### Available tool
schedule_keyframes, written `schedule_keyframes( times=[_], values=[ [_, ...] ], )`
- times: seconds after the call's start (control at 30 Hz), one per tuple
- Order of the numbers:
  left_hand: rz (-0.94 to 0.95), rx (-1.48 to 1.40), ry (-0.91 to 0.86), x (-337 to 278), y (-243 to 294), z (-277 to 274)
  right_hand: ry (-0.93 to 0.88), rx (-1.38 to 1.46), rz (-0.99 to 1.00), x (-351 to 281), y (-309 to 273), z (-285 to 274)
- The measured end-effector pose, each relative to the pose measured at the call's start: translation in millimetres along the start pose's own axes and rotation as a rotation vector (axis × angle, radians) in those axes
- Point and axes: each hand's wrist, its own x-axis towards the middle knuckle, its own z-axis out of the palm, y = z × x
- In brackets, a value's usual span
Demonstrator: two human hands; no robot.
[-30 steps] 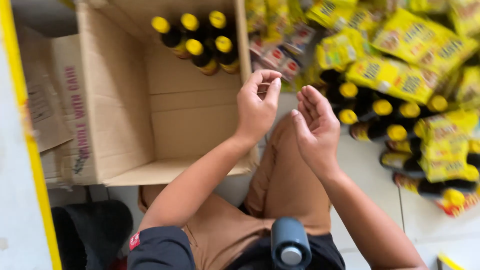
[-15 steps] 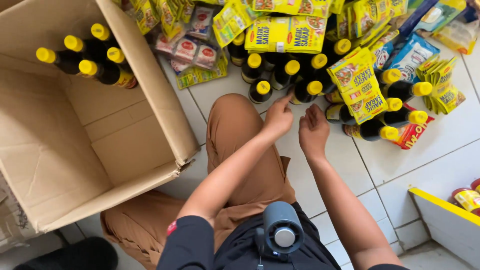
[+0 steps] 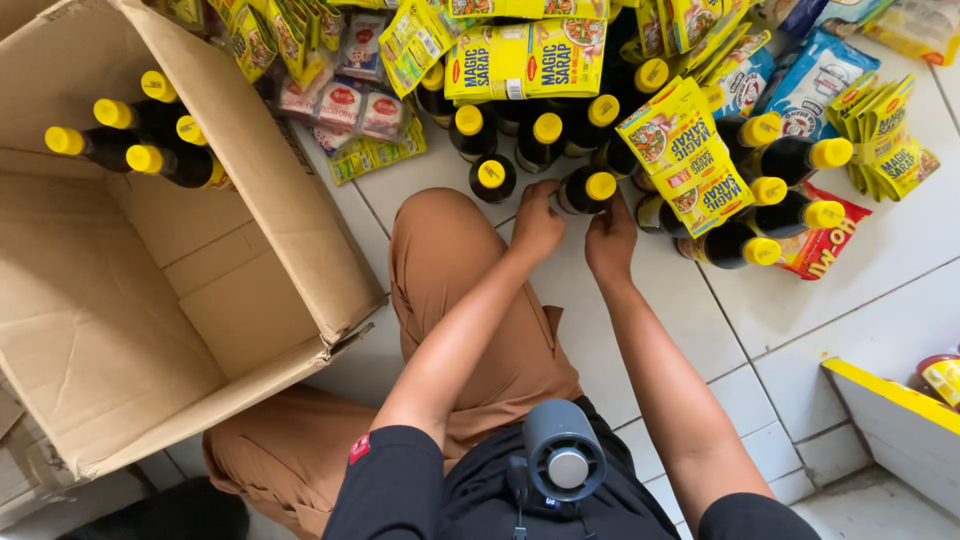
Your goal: Packing sauce bottles and seasoning sachets from the floor into cardboard boxes in a grocery store.
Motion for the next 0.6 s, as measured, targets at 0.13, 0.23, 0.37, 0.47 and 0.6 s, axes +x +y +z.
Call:
schedule_keyframes(
  times=[0.13,0.23,0.37,0.47,0.6],
  values=[
    [0.133,-0.11,-0.009,6,-6,5,-0.019,-0.015,-0.081,6,11,-4],
    [0.063,-0.152,-0.072,-6,18,-11,-0.042,0.062,-0.099,2,3,-3],
    [0.038,-0.083,-0.09,-22,24,-26,-0.047,-0.091,-0.012,-12,-33,-11],
    [0.057,-0.053,-0.124,-50,62,-70,-0.062,-0.181,-0.057,-24,-60,-17],
    [0.008,-0.112,-0.138,-99,126,-153,-0.149,-0.088,-0.198,-41,-121,-17]
  ],
)
